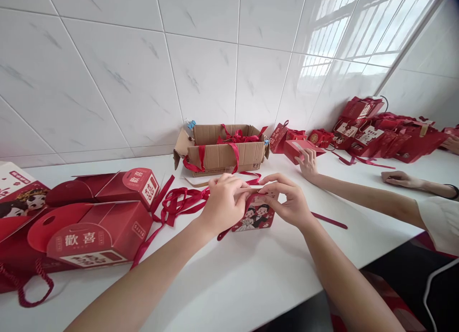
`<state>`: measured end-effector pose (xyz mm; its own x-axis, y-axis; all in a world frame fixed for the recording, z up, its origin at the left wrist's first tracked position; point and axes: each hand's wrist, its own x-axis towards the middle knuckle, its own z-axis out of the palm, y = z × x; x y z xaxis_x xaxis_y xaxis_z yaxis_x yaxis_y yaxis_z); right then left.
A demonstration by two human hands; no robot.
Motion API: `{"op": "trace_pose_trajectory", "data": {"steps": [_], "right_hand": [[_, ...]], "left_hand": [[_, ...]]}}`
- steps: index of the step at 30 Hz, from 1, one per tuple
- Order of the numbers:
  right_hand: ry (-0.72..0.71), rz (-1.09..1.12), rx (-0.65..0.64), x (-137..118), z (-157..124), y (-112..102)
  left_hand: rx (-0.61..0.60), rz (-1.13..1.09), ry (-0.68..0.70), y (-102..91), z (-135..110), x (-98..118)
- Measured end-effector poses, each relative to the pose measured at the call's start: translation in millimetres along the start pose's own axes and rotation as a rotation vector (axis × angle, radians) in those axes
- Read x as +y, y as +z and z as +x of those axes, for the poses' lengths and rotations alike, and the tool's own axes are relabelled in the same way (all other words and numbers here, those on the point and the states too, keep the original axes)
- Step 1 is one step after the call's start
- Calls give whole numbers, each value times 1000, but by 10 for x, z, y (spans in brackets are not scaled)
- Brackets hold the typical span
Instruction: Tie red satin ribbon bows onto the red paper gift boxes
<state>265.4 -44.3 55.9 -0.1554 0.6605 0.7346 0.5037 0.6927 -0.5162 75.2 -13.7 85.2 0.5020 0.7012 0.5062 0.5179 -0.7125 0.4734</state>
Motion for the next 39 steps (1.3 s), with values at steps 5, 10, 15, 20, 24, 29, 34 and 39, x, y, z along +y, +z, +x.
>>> {"op": "trace_pose_trajectory", "data": {"steps": [5, 10, 15, 20, 24, 29, 34, 39], "right_hand": [[7, 18, 6, -7, 7, 9], [-16, 3, 1, 19, 22, 20], [69, -6, 39, 30, 22, 25], [55, -67, 101, -1, 24, 38], [-250, -99, 259, 0, 29, 69], [-473, -206, 337, 25, 24, 114], [-361, -230, 306, 45, -10, 157], [16, -107, 339, 63, -17, 208]], "left_hand": [[-11, -5, 20, -1, -7, 4], [-24, -13, 11, -18, 15, -1], [-77, -61, 40, -40, 24, -30], [-8, -33, 158, -42, 20, -55], [99, -8, 318, -55, 21, -58], [63, -6, 416, -135, 29, -51], [-187, 65, 333, -303, 51, -36], [-153, 205, 283, -383, 76, -101]]}}
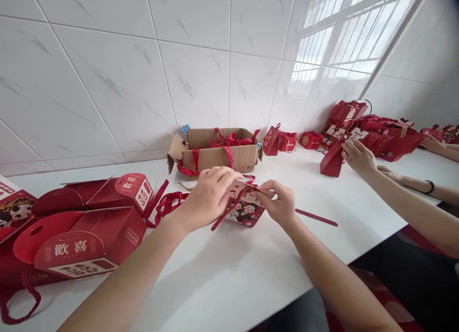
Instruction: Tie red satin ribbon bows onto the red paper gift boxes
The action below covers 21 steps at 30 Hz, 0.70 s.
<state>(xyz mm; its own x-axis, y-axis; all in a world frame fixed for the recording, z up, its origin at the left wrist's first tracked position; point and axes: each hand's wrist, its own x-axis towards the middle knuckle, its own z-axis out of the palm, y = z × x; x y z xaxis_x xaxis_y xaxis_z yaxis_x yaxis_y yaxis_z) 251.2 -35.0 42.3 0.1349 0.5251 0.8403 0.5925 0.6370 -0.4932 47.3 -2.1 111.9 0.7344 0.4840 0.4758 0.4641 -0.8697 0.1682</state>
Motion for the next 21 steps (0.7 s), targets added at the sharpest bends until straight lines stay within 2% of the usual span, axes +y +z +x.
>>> {"op": "trace_pose_trajectory", "data": {"steps": [4, 8, 11, 16, 21], "right_hand": [[214, 137, -25, -31, 6, 36], [348, 294, -37, -80, 1, 64], [432, 380, -34, -131, -24, 125], [488, 421, 32, -213, -71, 241], [592, 651, -124, -247, -62, 219]], "left_hand": [[-38, 62, 20, 101, -8, -26], [66, 32, 6, 190, 13, 24], [103, -58, 12, 206, 29, 56], [59, -165, 22, 252, 32, 38], [-17, -125, 20, 282, 26, -45]]}}
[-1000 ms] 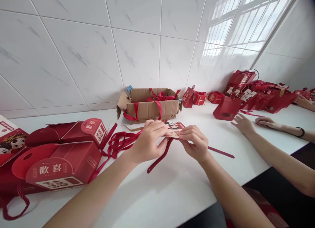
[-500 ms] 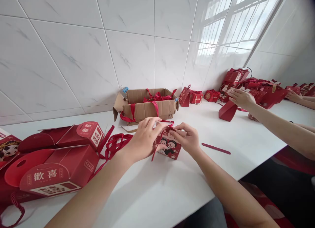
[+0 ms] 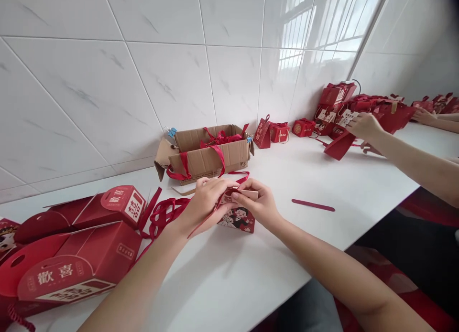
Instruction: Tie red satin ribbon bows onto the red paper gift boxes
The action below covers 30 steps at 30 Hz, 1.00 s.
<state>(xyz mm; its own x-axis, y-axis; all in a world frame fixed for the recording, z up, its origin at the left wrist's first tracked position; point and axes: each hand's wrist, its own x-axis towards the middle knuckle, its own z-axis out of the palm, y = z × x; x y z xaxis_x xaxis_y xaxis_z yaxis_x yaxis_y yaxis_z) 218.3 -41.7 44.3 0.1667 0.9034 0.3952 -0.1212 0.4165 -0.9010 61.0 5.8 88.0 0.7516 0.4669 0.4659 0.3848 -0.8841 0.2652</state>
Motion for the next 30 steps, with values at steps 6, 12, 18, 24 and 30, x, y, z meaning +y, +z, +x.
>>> {"op": "trace_pose_trajectory", "data": {"steps": [6, 12, 18, 24, 30], "right_hand": [[-94, -97, 24, 9, -16, 4], [-442, -353, -42, 24, -12, -27], [-534, -414, -30, -64, -30, -39], [-677, -414, -49, -30, -37, -42], [-719, -382, -274, -48, -48, -87]], "left_hand": [[28, -91, -22, -13, 12, 16], [-53, -231, -34, -98, 12, -65], [-24, -377, -128, -182, 25, -196], [-60, -499, -112, -216, 17, -244], [-111, -598, -91, -285, -10, -247]]}}
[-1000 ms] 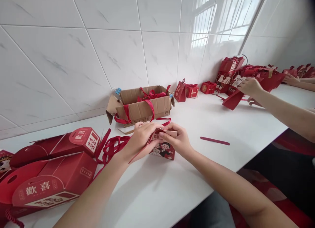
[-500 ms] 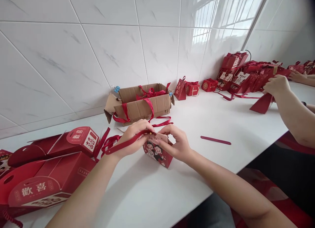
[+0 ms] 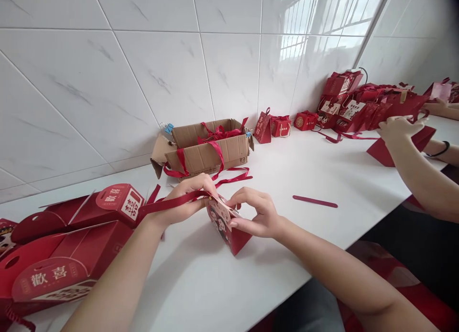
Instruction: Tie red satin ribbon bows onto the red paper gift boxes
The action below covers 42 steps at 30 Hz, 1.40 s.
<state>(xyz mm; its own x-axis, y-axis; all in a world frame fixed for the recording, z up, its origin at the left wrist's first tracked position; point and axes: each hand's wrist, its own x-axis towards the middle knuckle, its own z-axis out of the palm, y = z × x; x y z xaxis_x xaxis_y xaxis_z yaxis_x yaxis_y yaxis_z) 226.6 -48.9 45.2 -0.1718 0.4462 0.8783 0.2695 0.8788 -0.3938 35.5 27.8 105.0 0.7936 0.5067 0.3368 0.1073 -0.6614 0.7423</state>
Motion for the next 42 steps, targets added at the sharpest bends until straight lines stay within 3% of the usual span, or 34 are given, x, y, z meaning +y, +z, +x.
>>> {"op": "trace_pose_trajectory", "data": {"steps": [7, 12, 17, 23, 26, 31, 33, 38, 42], "right_hand": [[50, 72, -93, -57, 5, -19], [37, 16, -30, -27, 9, 1], [265, -95, 134, 35, 2, 45], [461, 10, 204, 39, -10, 52], [508, 51, 212, 14, -15, 49], [375, -11, 212, -2, -37, 47], [315, -67, 214, -3, -42, 41], [71, -175, 191, -6, -38, 25], [-108, -165, 155, -6, -32, 28]], "left_hand": [[-84, -19, 33, -62, -15, 29], [-42, 161, 4, 19, 10, 92], [103, 510, -44, 208, 27, 139], [256, 495, -159, 368, -7, 226], [223, 491, -174, 384, -16, 313], [69, 299, -225, 194, -46, 403], [68, 194, -203, 92, -59, 390], [273, -57, -317, -54, -55, 309], [388, -222, -353, -42, -24, 262]]}}
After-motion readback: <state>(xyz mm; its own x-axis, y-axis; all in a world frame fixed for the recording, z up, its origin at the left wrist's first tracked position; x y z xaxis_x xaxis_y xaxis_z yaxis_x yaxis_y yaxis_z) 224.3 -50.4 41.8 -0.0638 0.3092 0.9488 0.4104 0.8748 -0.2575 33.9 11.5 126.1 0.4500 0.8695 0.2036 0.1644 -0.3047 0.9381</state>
